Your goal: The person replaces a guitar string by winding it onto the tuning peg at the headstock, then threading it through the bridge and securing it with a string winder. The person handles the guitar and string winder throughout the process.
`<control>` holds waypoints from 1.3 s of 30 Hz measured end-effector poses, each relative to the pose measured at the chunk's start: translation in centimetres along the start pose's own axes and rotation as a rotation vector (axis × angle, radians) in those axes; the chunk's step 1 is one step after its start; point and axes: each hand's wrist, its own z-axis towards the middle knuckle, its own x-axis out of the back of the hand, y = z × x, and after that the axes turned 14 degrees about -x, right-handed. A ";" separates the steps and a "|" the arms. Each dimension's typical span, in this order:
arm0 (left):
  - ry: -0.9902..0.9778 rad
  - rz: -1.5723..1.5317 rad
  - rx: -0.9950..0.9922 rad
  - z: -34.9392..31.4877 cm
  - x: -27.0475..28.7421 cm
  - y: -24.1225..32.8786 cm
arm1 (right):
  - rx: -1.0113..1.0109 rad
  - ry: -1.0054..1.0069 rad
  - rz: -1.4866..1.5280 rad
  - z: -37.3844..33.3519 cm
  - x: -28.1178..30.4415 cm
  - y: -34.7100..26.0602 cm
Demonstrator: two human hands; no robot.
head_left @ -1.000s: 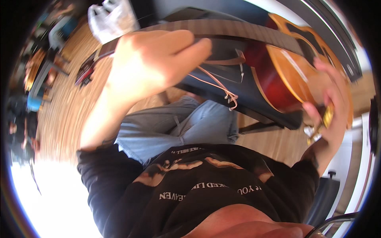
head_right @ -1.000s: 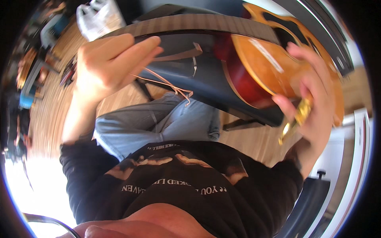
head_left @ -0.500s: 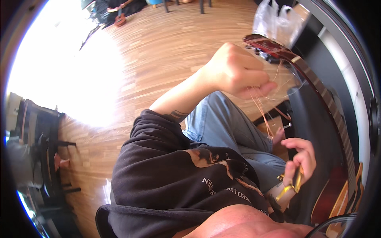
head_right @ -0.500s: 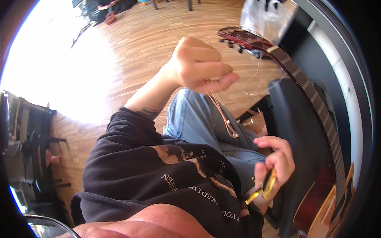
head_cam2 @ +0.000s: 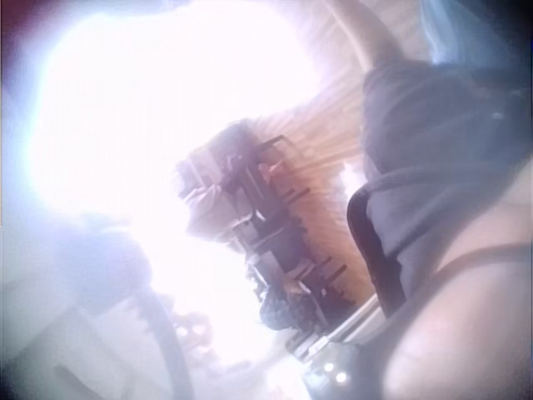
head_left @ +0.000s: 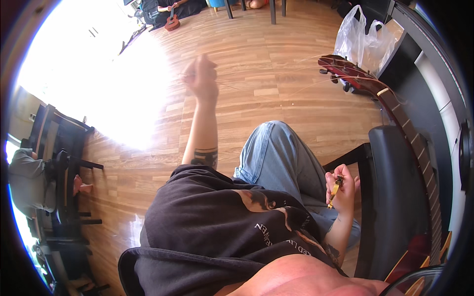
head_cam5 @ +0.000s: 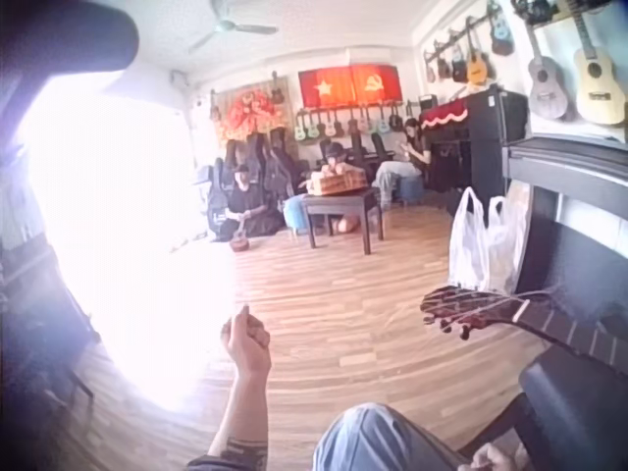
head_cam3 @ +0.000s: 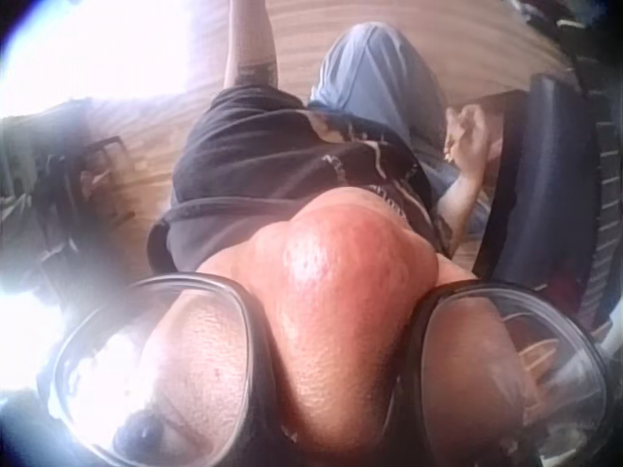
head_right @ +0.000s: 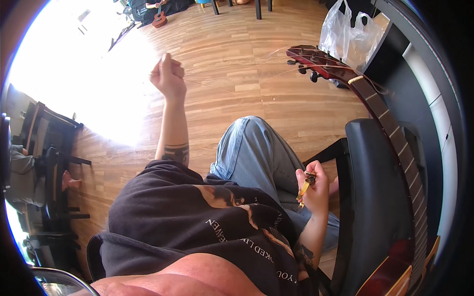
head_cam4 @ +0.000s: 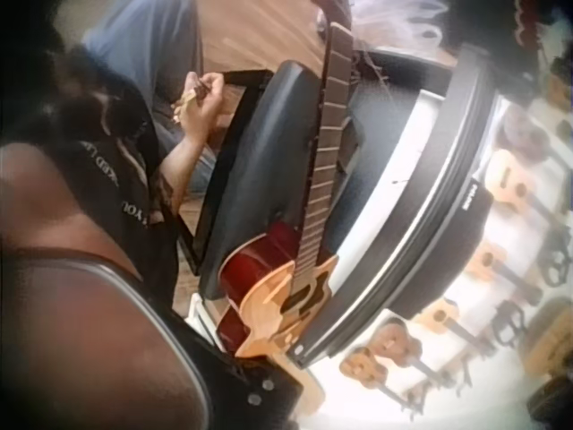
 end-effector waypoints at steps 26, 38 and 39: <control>-0.993 -0.182 0.606 -16.8 -6.9 3.8 | 0.647 0.079 0.128 5.5 -4.7 -7.8; 0.090 -0.404 0.831 -10.4 -3.6 0.4 | 1.033 -0.113 -0.162 5.7 -6.2 -10.0; 0.163 -0.455 0.797 -9.2 -2.0 -0.1 | 1.050 -0.126 -0.162 5.7 -6.8 -10.2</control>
